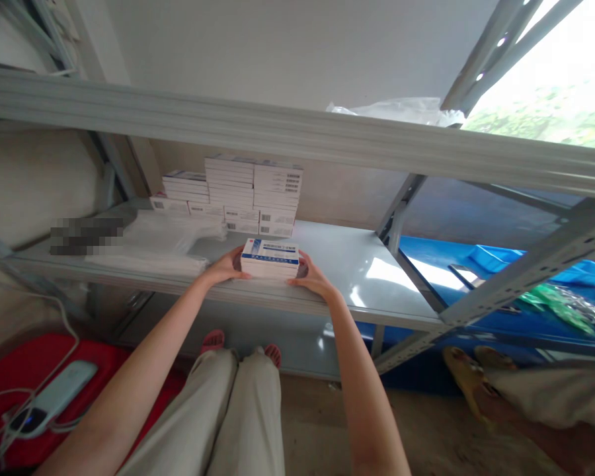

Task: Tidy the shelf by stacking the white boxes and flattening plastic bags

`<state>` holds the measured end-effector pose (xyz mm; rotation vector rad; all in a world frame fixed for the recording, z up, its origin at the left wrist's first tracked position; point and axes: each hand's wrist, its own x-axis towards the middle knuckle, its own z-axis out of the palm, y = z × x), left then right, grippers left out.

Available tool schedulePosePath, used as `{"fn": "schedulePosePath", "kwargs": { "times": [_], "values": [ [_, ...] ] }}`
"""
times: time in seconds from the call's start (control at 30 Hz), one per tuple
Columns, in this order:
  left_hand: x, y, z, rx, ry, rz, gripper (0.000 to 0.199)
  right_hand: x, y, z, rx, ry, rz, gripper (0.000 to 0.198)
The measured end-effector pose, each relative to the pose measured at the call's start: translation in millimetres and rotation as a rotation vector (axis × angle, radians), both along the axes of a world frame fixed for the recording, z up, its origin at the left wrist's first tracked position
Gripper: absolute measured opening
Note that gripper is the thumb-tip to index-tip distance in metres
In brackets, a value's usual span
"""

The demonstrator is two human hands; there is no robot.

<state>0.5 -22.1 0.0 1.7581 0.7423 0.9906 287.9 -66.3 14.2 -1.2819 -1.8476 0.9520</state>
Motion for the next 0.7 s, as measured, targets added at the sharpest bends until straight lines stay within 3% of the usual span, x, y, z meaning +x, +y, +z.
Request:
{"fn": "schedulePosePath", "kwargs": {
  "times": [0.27,0.4,0.57,0.7],
  "values": [
    [2.5,0.7,-3.1,-0.056,-0.053,-0.039,0.098,4.1,4.4,-9.6,0.028,-0.003,-0.002,0.098],
    [1.6,3.8,-6.5,0.005,-0.035,-0.020,0.095,3.3,6.2,-12.1,0.024,0.004,0.002,0.099],
    [1.0,5.8,-2.6,0.140,0.222,0.180,0.089,4.6,10.8,-8.6,0.050,-0.109,-0.077,0.105],
    [5.1,1.2,14.2,0.279,0.503,0.281,0.091,11.6,15.3,-1.7,0.137,-0.305,-0.090,0.108]
  ]
}}
